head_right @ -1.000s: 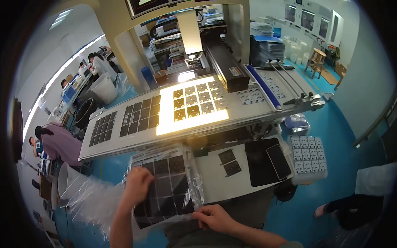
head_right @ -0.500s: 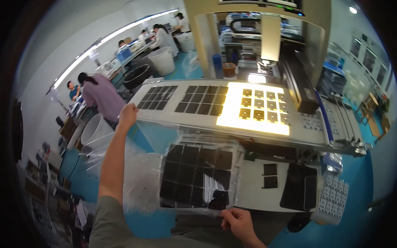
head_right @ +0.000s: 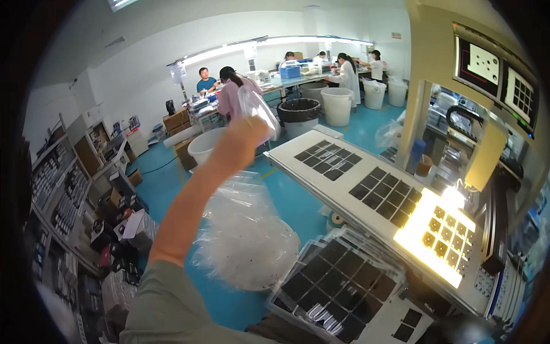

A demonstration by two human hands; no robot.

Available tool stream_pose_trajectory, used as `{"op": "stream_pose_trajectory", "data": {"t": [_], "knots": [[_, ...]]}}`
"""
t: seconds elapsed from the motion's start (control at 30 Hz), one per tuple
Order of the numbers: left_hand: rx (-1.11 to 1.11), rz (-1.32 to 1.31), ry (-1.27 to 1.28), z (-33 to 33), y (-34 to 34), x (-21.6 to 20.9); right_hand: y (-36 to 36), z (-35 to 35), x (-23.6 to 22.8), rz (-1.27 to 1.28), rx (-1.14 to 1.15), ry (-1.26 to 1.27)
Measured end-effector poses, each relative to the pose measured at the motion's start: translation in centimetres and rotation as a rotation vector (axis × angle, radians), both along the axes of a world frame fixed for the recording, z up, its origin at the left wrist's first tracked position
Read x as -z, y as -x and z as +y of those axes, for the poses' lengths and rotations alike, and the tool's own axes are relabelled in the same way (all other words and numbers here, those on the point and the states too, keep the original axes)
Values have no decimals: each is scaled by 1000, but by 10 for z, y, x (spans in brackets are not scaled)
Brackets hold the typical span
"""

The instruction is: Inspecting solar cell components against a light source and sorting them into plastic bags or stacks.

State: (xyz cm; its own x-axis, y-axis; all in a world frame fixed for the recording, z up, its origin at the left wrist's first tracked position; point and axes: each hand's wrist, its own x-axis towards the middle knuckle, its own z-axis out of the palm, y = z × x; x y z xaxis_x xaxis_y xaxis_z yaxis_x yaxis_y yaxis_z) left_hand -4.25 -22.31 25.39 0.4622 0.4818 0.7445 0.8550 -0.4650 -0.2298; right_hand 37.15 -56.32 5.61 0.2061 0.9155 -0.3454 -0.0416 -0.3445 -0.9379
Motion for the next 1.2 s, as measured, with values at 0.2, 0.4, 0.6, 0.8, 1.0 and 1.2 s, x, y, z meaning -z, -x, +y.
{"op": "stream_pose_trajectory", "data": {"t": [0.2, 0.4, 0.6, 0.8, 1.0, 1.2], "knots": [[-434, 195, 911, -58, 23, 95, -1, -2, -3, -132, -40, -11], [-633, 270, 1263, -41, 86, 230, -5, -4, -6, -55, -49, 55], [-797, 289, 1278, -73, 106, 302, -3, -6, -15, -70, -57, 39], [-838, 269, 1189, -73, 112, 309, -10, 3, -37, 10, -167, 14], [-750, 314, 1085, -90, 118, 338, -7, 14, -37, 161, -239, -40], [-711, 195, 1035, -117, 139, 391, -8, 14, -33, 269, -188, -12]]}}
